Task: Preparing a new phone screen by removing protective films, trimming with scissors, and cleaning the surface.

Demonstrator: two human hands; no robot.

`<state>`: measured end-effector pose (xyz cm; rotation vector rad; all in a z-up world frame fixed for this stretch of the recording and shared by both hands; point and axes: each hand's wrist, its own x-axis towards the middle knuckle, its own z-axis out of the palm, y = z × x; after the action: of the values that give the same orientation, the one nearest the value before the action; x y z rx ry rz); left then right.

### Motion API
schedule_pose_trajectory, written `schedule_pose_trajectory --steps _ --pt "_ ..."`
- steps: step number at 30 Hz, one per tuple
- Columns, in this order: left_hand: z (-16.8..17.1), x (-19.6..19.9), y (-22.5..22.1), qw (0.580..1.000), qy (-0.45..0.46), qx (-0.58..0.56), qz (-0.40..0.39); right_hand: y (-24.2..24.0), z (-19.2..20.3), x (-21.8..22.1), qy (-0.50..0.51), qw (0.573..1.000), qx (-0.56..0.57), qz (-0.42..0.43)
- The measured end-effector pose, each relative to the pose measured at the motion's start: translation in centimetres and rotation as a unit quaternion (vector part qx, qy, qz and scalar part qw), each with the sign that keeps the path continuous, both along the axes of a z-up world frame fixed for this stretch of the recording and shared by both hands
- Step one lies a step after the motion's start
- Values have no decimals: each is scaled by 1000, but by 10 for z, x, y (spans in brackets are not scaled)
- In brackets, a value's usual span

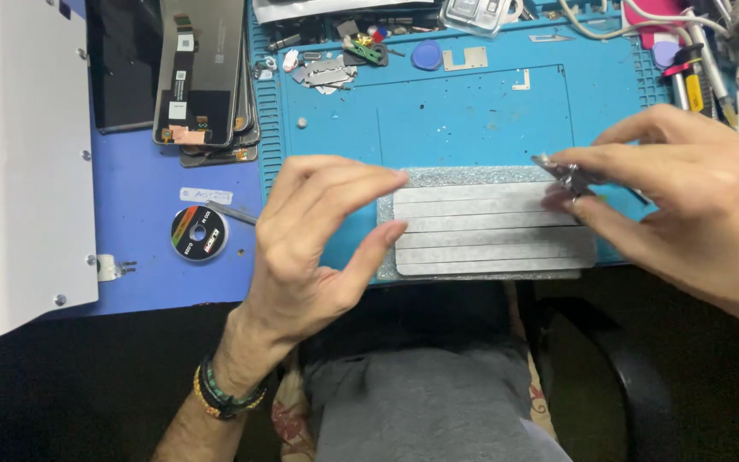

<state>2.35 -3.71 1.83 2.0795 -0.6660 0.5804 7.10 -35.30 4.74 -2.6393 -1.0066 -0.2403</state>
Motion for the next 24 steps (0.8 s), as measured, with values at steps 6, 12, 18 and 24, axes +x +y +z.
schedule_pose_trajectory --steps 6,12,18,24 --pt "11 4 -41 994 42 -14 -103 9 14 -17 -83 985 -142 59" --pt "12 -8 -53 974 175 -43 -137 19 28 -43 -178 953 -225 101" --pt "17 -34 -56 988 89 51 -111 10 33 -50 -136 961 -184 158" --pt "27 -37 -11 987 160 -2 -13 -64 1 -49 24 996 -55 -58"
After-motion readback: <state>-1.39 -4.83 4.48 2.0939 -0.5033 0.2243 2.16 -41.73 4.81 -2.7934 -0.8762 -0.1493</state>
